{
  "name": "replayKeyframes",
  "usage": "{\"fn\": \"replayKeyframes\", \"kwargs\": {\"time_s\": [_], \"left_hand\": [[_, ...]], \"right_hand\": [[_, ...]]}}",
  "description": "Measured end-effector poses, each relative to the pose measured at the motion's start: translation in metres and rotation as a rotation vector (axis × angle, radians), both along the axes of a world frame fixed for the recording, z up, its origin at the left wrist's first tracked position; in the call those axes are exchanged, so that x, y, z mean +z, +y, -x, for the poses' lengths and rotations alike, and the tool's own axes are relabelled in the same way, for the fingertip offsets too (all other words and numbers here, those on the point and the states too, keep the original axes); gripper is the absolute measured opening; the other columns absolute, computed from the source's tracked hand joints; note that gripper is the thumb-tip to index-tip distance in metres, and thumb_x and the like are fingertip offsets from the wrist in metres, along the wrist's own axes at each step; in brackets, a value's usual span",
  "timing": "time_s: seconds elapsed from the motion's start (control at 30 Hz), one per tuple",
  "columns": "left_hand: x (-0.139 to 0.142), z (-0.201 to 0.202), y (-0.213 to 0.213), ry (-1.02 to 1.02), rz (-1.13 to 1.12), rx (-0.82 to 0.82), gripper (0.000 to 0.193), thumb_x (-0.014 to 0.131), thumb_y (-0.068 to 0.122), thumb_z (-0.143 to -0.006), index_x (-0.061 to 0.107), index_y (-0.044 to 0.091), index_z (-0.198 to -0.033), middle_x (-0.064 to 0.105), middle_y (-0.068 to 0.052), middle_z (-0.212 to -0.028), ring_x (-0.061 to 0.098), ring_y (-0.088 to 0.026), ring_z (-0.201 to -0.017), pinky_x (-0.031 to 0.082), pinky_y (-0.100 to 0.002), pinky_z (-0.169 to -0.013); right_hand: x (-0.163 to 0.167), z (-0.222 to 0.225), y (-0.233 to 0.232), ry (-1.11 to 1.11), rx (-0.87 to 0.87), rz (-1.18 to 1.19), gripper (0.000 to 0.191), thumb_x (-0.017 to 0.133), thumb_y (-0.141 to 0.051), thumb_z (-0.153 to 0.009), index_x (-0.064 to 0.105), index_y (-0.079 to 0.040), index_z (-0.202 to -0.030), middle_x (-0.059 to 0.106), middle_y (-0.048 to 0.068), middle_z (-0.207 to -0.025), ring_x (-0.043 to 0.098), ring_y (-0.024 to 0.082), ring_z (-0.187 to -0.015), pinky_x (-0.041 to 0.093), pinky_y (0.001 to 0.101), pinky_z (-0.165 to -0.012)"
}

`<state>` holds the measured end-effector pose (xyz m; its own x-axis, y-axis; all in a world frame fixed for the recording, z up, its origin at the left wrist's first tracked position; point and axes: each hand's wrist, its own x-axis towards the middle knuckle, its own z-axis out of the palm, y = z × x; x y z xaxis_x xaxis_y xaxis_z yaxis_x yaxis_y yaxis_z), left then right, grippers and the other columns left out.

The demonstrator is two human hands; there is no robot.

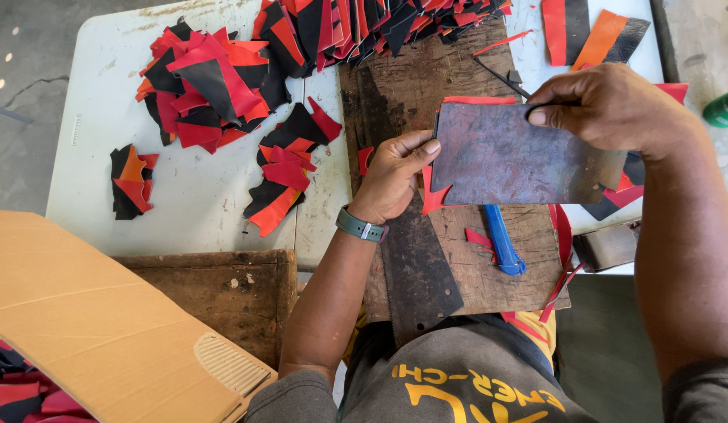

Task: The person uses a utility knife and a metal template to cut red and black material pieces on a wooden board. They repeatedly position the template, cut along its edges, and place the cut pieces into a cardboard box.

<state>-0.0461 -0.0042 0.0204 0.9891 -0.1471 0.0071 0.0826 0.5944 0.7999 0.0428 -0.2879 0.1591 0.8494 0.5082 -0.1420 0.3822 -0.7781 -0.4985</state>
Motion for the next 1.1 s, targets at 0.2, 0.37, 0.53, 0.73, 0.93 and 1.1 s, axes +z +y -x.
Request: {"fn": "replayKeyframes", "kwargs": {"time_s": [0.2, 0.37, 0.53, 0.73, 0.93, 1.1], "left_hand": [[-0.02, -0.008, 0.003, 0.009, -0.015, 0.037, 0.031, 0.071, 0.008, -0.1, 0.068, -0.007, -0.126, 0.073, -0.014, -0.117, 0.069, -0.017, -0.105, 0.057, -0.032, -0.094], [-0.048, -0.012, 0.025, 0.124, -0.181, 0.209, 0.034, 0.068, 0.011, -0.099, 0.067, -0.007, -0.127, 0.074, -0.014, -0.116, 0.07, -0.018, -0.104, 0.058, -0.032, -0.091], [-0.075, -0.004, 0.05, 0.172, -0.135, 0.32, 0.033, 0.067, 0.011, -0.1, 0.066, -0.007, -0.128, 0.073, -0.013, -0.117, 0.068, -0.018, -0.106, 0.057, -0.032, -0.094], [-0.084, 0.027, 0.055, 0.11, -0.093, 0.546, 0.031, 0.064, 0.011, -0.103, 0.068, -0.008, -0.126, 0.073, -0.01, -0.113, 0.066, -0.015, -0.1, 0.055, -0.03, -0.09], [-0.08, 0.043, 0.042, 0.091, -0.342, 0.694, 0.027, 0.063, 0.015, -0.104, 0.071, -0.004, -0.122, 0.074, -0.006, -0.104, 0.064, -0.011, -0.091, 0.054, -0.029, -0.081], [-0.075, 0.047, 0.033, 0.082, -0.503, 0.804, 0.027, 0.063, 0.018, -0.105, 0.072, -0.002, -0.12, 0.073, -0.006, -0.099, 0.063, -0.012, -0.088, 0.053, -0.03, -0.078]], "right_hand": [[-0.006, -0.006, -0.001, 0.007, 0.022, 0.0, 0.035, 0.072, -0.033, -0.093, 0.076, -0.013, -0.122, 0.079, 0.01, -0.101, 0.074, 0.025, -0.093, 0.055, 0.0391, -0.086], [0.011, 0.007, -0.026, -0.215, -0.201, 0.312, 0.05, 0.078, -0.037, -0.094, 0.069, -0.011, -0.137, 0.073, 0.016, -0.115, 0.07, 0.03, -0.094, 0.054, 0.0433, -0.087], [-0.03, 0.122, -0.033, 0.18, -0.132, -0.202, 0.027, 0.065, -0.026, -0.106, 0.076, -0.005, -0.12, 0.074, 0.006, -0.11, 0.075, 0.018, -0.089, 0.06, 0.0324, -0.081], [-0.108, 0.239, 0.013, 0.815, -0.265, -0.537, 0.05, 0.069, -0.019, -0.09, 0.057, -0.003, -0.136, 0.072, 0.011, -0.133, 0.067, 0.017, -0.121, 0.055, 0.0334, -0.1], [-0.112, 0.264, 0.024, 1.022, -0.624, -0.691, 0.058, 0.064, -0.014, -0.088, 0.051, -0.009, -0.144, 0.062, 0.008, -0.145, 0.065, 0.024, -0.123, 0.054, 0.0421, -0.095], [-0.116, 0.271, 0.052, 1.139, -0.771, -0.864, 0.056, 0.062, -0.01, -0.089, 0.05, -0.005, -0.144, 0.058, 0.012, -0.144, 0.063, 0.029, -0.125, 0.053, 0.0466, -0.094]]}}
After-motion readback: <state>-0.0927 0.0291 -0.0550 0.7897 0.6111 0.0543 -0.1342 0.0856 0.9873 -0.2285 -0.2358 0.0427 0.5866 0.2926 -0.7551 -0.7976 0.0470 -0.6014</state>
